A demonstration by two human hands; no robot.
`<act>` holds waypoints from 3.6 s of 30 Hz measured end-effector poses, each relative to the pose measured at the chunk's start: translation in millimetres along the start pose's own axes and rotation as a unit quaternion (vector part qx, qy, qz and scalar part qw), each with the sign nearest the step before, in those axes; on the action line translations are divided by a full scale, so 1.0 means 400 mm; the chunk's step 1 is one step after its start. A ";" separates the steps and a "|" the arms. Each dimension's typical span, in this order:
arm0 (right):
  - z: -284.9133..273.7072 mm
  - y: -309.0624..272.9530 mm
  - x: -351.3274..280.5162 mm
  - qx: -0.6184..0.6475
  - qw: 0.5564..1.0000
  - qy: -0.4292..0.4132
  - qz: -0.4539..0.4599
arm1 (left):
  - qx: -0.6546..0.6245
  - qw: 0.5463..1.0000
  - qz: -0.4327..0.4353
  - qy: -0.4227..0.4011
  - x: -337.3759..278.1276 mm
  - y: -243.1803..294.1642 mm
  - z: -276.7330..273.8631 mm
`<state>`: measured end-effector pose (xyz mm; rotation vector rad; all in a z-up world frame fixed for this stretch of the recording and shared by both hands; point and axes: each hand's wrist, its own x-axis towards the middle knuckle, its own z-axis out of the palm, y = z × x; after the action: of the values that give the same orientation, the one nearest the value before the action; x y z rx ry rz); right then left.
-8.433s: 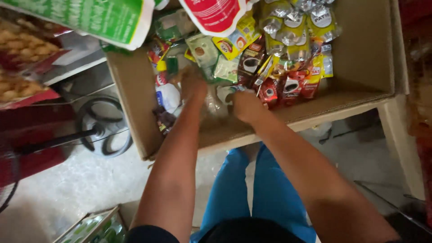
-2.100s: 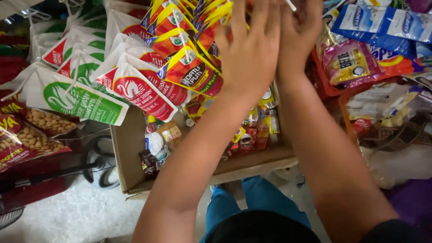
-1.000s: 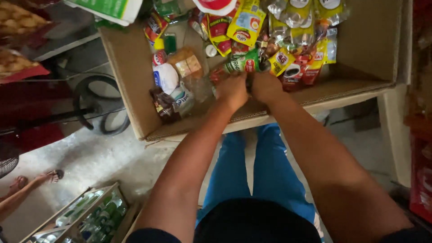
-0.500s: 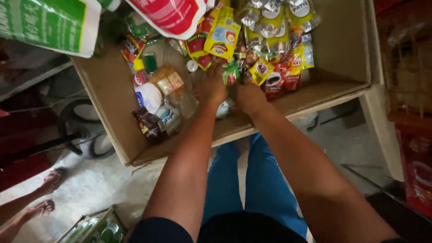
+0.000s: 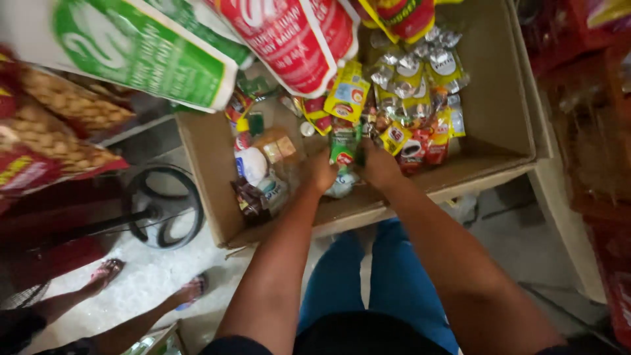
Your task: Organizing various food sachets and packets in a box and hanging them on display strips in a store.
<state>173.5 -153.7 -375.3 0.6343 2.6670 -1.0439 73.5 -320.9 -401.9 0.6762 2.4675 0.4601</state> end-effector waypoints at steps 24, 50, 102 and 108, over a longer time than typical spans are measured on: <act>-0.601 -0.250 -0.193 0.395 0.900 0.128 -0.137 | -0.419 0.838 0.250 0.245 -0.272 0.489 -0.522; -1.106 -0.106 -0.174 0.630 0.655 0.348 -0.230 | -0.506 0.721 0.380 0.281 -0.083 1.110 -0.616; -1.262 -0.016 0.028 0.011 0.854 0.468 -0.227 | -0.537 0.713 0.324 0.315 0.230 1.260 -0.526; -1.248 0.002 0.095 -0.005 0.849 0.478 -0.223 | -0.600 0.688 0.292 0.287 0.281 1.247 -0.520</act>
<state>122.5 200.6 -25.3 0.6627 3.8400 -0.9601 54.9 111.0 -58.8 0.7120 1.6431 2.5276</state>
